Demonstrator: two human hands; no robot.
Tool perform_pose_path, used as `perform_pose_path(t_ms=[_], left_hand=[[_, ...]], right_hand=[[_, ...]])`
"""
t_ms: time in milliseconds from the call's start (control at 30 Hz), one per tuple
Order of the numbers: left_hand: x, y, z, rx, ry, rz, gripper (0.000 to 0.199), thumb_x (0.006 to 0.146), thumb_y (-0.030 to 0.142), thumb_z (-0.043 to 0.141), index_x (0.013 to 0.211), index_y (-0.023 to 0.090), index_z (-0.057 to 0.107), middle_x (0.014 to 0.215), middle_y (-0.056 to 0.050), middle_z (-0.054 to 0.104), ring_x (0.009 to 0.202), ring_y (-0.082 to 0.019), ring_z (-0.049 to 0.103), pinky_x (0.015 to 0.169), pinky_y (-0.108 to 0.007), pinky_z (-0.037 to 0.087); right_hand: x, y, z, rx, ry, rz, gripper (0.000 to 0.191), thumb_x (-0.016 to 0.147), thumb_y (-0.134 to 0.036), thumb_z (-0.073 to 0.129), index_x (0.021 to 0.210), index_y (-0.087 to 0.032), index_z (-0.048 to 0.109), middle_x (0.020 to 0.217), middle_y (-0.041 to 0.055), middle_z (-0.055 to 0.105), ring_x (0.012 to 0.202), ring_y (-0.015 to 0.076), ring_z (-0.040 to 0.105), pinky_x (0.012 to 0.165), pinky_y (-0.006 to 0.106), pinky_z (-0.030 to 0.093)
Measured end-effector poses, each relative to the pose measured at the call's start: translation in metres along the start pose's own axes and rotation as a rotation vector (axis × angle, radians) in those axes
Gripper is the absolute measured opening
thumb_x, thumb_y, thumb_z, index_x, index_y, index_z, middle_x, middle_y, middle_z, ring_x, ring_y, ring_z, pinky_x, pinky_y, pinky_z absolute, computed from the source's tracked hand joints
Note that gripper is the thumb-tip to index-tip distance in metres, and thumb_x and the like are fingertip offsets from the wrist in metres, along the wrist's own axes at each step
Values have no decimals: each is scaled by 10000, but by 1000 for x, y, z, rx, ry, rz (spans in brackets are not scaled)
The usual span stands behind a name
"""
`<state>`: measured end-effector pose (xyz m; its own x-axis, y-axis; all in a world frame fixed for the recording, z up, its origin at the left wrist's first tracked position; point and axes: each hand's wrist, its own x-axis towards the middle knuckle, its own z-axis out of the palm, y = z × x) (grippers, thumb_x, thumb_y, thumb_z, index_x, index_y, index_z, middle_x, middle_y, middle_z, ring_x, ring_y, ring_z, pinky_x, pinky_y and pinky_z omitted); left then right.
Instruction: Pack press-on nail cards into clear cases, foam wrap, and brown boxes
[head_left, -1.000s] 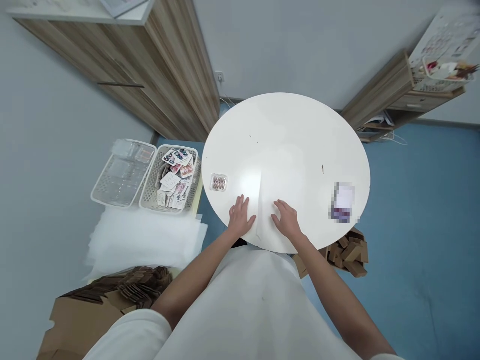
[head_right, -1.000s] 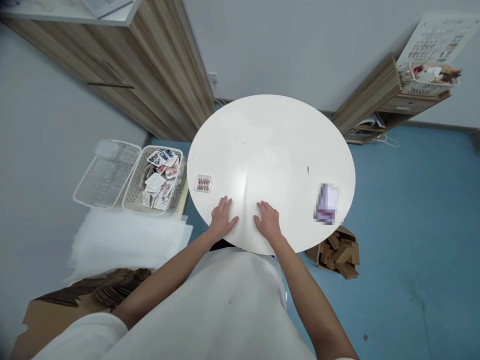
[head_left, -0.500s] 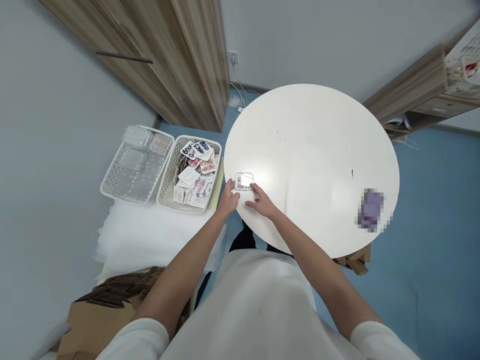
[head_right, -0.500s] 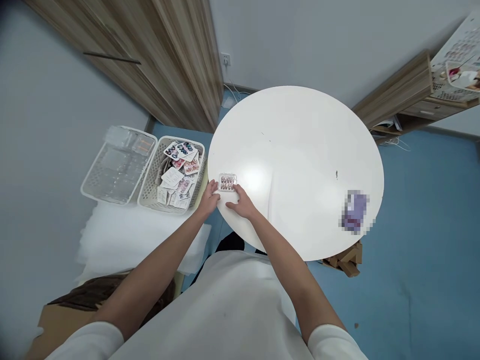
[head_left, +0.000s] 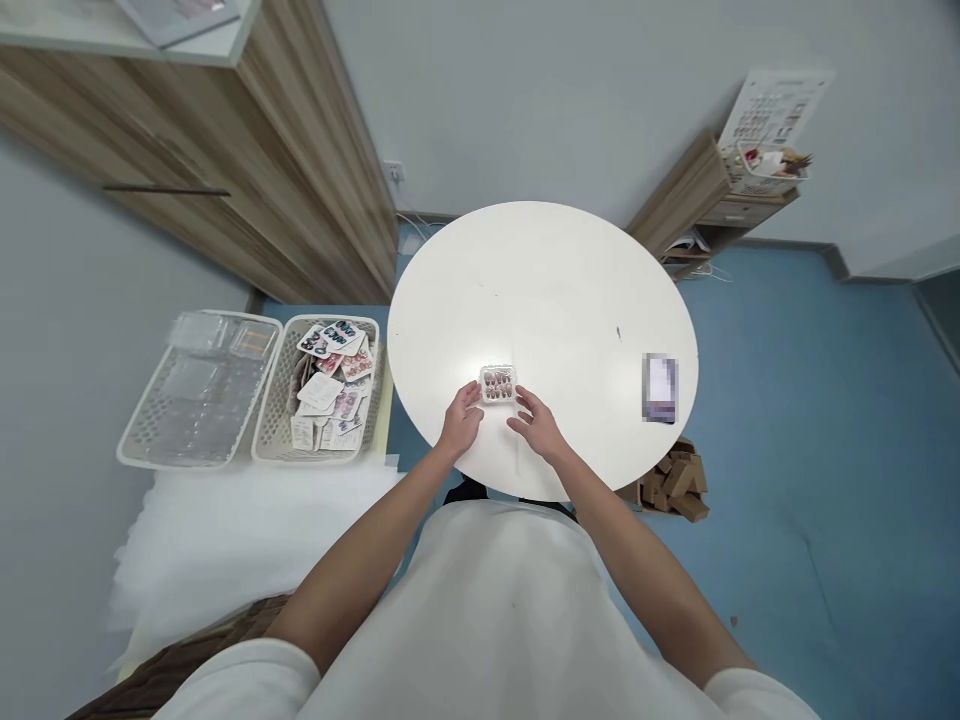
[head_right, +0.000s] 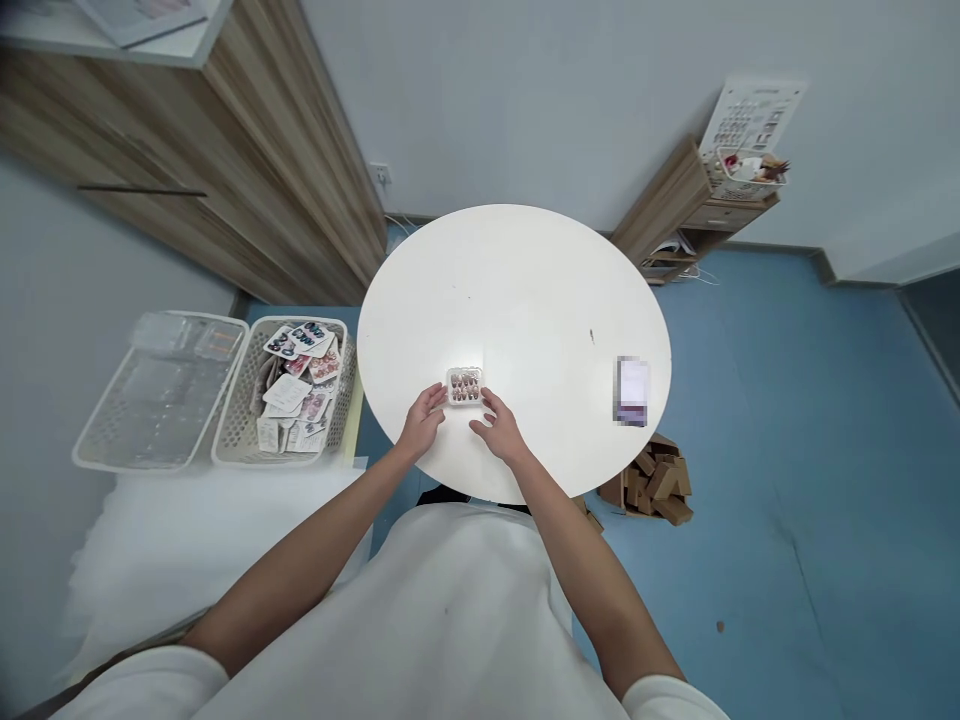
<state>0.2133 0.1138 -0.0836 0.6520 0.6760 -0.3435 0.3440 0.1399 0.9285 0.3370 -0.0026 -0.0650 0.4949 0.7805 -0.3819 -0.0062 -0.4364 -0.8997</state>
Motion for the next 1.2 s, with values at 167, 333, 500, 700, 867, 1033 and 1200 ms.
perform_pose_path(t_ms=[167, 333, 500, 700, 867, 1033, 1200], left_hand=[[-2, 10, 46, 59, -130, 48, 581, 704, 102, 384, 1281, 165, 351, 1320, -112, 448, 1178, -192, 464, 962, -364, 399], [-8, 14, 88, 122, -171, 12, 552, 693, 104, 401, 1240, 173, 424, 1295, -97, 477, 1181, -200, 463, 967, -367, 394], [-18, 9, 119, 163, -97, -46, 517, 682, 98, 412, 1187, 182, 485, 1255, -83, 517, 1168, -205, 473, 961, -374, 399], [-28, 5, 135, 181, 6, -113, 497, 690, 101, 405, 1175, 166, 493, 1234, -91, 535, 1154, -195, 486, 965, -363, 393], [-29, 6, 139, 234, 34, -144, 481, 710, 117, 400, 1178, 175, 495, 1255, -86, 522, 1166, -196, 477, 974, -367, 380], [-32, 3, 138, 348, 56, -126, 508, 723, 128, 402, 1225, 183, 452, 1271, -82, 505, 1177, -197, 464, 948, -352, 405], [-50, -12, 123, 663, 5, 33, 478, 740, 171, 429, 1217, 179, 455, 1314, -87, 449, 1214, -210, 410, 988, -378, 364]], right_hand=[[-27, 28, -49, 39, 58, 13, 618, 731, -229, 537, 1313, -263, 333, 1394, 67, 353, 1226, 188, 410, 967, 397, 397], [-45, 56, -83, 29, 74, 18, 588, 739, -188, 511, 1302, -256, 356, 1380, 78, 377, 1213, 189, 432, 959, 409, 409], [-50, 78, -99, -46, 26, 26, 580, 746, -163, 487, 1300, -281, 361, 1390, 67, 363, 1203, 184, 446, 921, 411, 443], [-47, 94, -111, 27, -92, 28, 572, 729, -160, 497, 1282, -258, 386, 1411, 73, 325, 1214, 184, 432, 937, 389, 424], [-43, 98, -115, 31, -156, 1, 596, 718, -156, 502, 1287, -274, 371, 1427, 65, 294, 1240, 189, 396, 954, 405, 396], [-44, 100, -118, -13, -140, -43, 582, 737, -181, 490, 1291, -290, 349, 1452, 61, 226, 1227, 191, 408, 948, 416, 400], [-58, 104, -124, -248, -27, -149, 477, 771, -258, 491, 1241, -247, 409, 1359, 95, 374, 1181, 206, 442, 947, 421, 402]])
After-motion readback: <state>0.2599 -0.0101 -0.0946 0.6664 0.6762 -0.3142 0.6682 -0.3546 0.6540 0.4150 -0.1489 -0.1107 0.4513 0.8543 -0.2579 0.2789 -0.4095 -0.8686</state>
